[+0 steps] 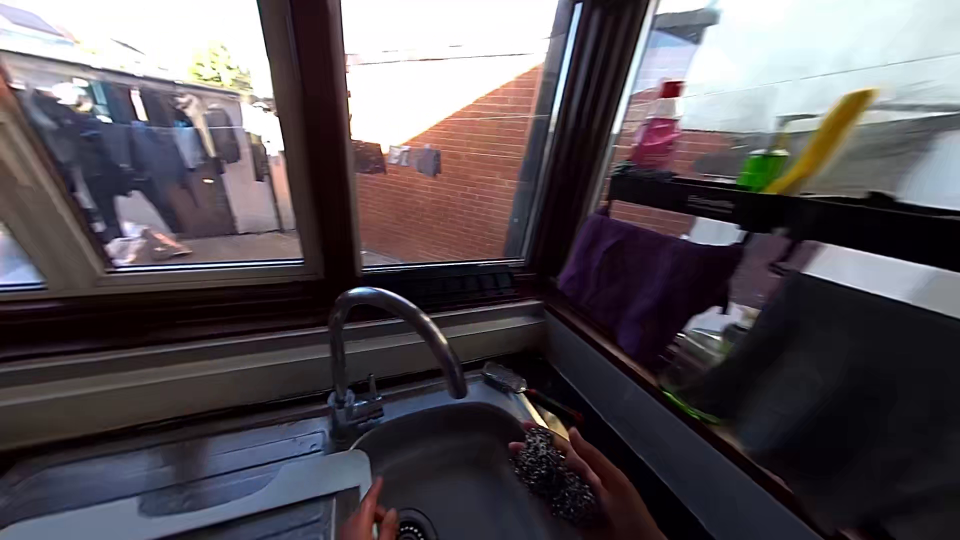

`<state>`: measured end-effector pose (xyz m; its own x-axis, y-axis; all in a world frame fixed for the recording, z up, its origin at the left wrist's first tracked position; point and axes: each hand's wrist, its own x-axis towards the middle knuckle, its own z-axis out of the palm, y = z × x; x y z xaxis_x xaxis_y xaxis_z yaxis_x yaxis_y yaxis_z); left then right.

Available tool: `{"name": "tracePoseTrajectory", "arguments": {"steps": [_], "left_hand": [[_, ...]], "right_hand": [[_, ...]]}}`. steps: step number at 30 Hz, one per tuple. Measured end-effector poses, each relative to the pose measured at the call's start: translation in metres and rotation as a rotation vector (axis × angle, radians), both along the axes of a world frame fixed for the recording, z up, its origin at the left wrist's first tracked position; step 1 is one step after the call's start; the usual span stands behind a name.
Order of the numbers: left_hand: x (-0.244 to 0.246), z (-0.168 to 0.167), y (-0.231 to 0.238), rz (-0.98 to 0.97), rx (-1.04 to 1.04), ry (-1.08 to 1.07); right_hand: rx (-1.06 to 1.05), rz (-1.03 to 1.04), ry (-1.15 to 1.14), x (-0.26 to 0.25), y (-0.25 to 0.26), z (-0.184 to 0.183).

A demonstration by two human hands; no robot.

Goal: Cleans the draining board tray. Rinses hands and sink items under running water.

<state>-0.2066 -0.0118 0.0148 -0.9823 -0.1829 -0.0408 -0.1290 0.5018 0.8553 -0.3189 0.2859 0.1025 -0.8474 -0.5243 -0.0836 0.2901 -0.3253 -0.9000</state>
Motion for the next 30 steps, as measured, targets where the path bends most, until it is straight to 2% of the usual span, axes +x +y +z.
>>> {"name": "tracePoseTrajectory", "arguments": {"steps": [4,7,12,14,17,25,30], "left_hand": [[-0.077,0.030,-0.016,0.218,0.032,-0.093],[-0.135,0.045,-0.025,0.367,-0.022,-0.163],[-0.190,0.040,-0.039,0.438,-0.112,-0.297],[-0.200,0.040,-0.040,0.450,-0.147,-0.300],[-0.203,0.037,-0.035,0.420,-0.187,-0.317],[-0.198,0.038,-0.040,0.311,-0.132,-0.310],[-0.193,0.033,-0.042,0.346,0.002,-0.288]], "right_hand": [[0.291,0.240,0.166,-0.012,-0.021,0.009],[0.560,0.224,0.285,-0.020,-0.044,0.025],[0.909,0.304,0.724,-0.049,-0.061,0.043],[1.046,0.329,0.818,-0.054,-0.071,0.052],[1.208,0.369,0.801,-0.056,-0.082,0.058],[1.264,0.400,0.800,-0.051,-0.090,0.048],[1.393,0.507,0.728,-0.043,-0.096,0.030]]}}
